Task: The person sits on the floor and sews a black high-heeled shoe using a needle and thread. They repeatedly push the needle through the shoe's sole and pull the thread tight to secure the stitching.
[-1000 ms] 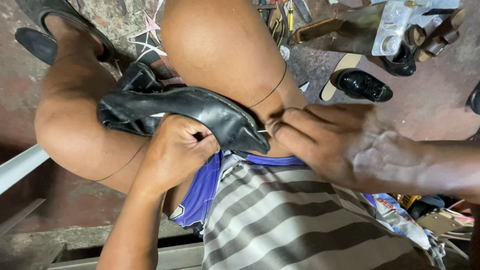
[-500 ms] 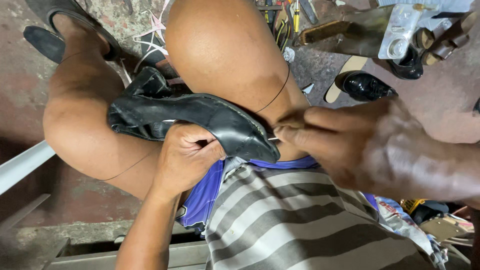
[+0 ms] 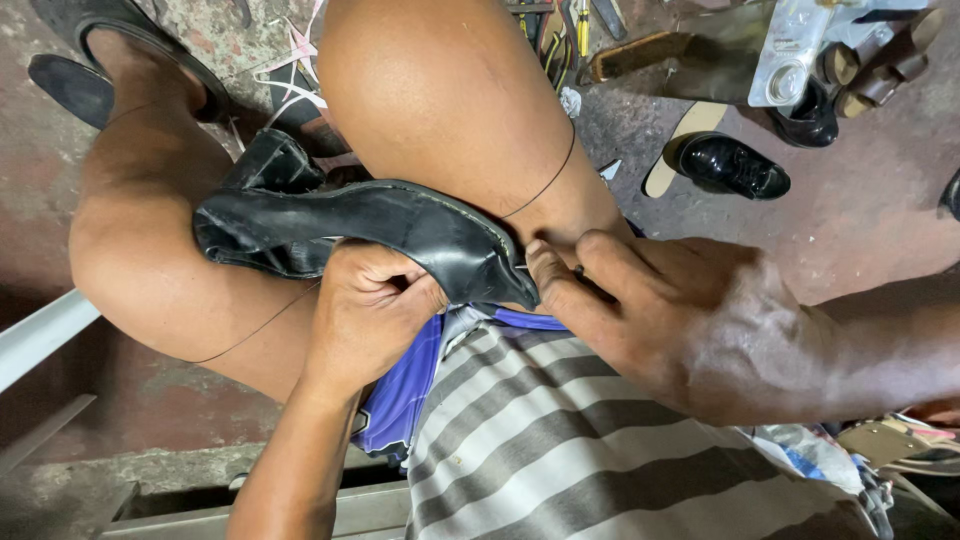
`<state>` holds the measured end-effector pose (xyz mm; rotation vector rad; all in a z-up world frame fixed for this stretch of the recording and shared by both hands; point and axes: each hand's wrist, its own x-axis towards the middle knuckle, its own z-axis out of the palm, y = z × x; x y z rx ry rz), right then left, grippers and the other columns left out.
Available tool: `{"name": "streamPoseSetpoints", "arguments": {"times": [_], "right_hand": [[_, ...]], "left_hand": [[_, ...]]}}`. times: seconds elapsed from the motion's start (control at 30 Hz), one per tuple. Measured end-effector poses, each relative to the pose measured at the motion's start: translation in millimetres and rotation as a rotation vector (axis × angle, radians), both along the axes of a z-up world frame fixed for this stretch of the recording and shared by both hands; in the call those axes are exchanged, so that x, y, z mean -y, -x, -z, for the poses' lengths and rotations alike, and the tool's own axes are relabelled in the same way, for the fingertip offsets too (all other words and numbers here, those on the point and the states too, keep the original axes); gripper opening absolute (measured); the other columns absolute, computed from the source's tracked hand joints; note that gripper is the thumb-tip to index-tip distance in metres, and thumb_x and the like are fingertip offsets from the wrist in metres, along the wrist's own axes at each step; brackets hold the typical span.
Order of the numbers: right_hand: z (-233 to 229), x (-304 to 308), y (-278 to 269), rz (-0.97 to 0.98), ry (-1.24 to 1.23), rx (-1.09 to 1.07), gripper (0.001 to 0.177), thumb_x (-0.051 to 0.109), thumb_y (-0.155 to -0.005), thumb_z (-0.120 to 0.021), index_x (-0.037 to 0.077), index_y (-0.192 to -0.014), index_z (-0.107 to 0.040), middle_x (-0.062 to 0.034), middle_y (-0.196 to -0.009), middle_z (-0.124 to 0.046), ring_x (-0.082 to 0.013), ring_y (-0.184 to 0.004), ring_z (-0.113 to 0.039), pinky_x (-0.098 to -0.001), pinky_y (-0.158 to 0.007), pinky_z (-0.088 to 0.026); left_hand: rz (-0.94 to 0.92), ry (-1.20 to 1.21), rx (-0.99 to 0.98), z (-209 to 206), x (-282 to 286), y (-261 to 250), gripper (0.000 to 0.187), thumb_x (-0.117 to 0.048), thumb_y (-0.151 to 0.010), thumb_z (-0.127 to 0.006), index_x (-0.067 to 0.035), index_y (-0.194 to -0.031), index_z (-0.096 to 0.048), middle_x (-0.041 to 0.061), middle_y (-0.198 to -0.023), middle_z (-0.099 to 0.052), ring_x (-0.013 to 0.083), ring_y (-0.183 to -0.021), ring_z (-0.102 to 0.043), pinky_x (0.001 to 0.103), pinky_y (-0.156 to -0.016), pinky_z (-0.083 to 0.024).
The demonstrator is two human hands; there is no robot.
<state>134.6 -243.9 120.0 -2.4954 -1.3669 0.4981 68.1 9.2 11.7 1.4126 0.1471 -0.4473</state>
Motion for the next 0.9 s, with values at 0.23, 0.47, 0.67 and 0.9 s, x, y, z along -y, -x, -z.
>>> {"name": "streamPoseSetpoints", "arguments": {"times": [0.23, 0.47, 0.67, 0.9], "right_hand": [[-2, -3, 0, 0.014, 0.080, -0.069, 0.032, 0.012, -0.082, -0.064, 0.008, -0.114, -0.065, -0.0074, -0.084, -0.054, -0.0141, -0.045, -0.057, -0.0321, -0.033, -0.047], [3, 0, 3, 0.013, 0.081, -0.117, 0.030, 0.013, -0.080, -0.064, 0.007, -0.109, -0.064, -0.0081, -0.084, -0.055, -0.0179, -0.057, -0.063, -0.0345, -0.044, -0.053], [6, 6, -9, 0.051, 0.063, -0.207, 0.031, 0.012, -0.083, -0.059, 0.006, -0.113, -0.064, -0.0064, -0.093, -0.059, -0.0184, -0.077, -0.063, -0.0359, -0.065, -0.054], [17, -4, -16, -0.033, -0.025, -0.094, 0.017, 0.010, -0.078, -0.062, 0.006, -0.095, -0.062, -0.0060, -0.086, -0.061, -0.0207, -0.079, -0.064, -0.0328, -0.068, -0.055]], "left_hand": [[0.052, -0.034, -0.133, 3, -4, -3, 0.018, 0.007, -0.083, -0.062, 0.000, -0.069, -0.070, 0.002, -0.066, -0.070, 0.0051, -0.060, -0.061, 0.023, -0.056, -0.049], [0.160, -0.156, -0.185, 0, -4, -15, 0.019, 0.005, -0.080, -0.061, -0.001, -0.064, -0.070, 0.001, -0.059, -0.069, 0.0051, -0.054, -0.059, 0.024, -0.051, -0.047], [0.235, -0.314, 0.009, -7, -15, -15, 0.011, 0.000, -0.080, -0.067, 0.000, -0.069, -0.067, 0.004, -0.058, -0.065, 0.0065, -0.053, -0.057, 0.026, -0.050, -0.048], [0.238, -0.263, 0.021, -6, -15, -17, 0.012, -0.001, -0.081, -0.070, -0.001, -0.072, -0.062, 0.004, -0.060, -0.059, 0.0071, -0.058, -0.051, 0.026, -0.053, -0.046]]}}
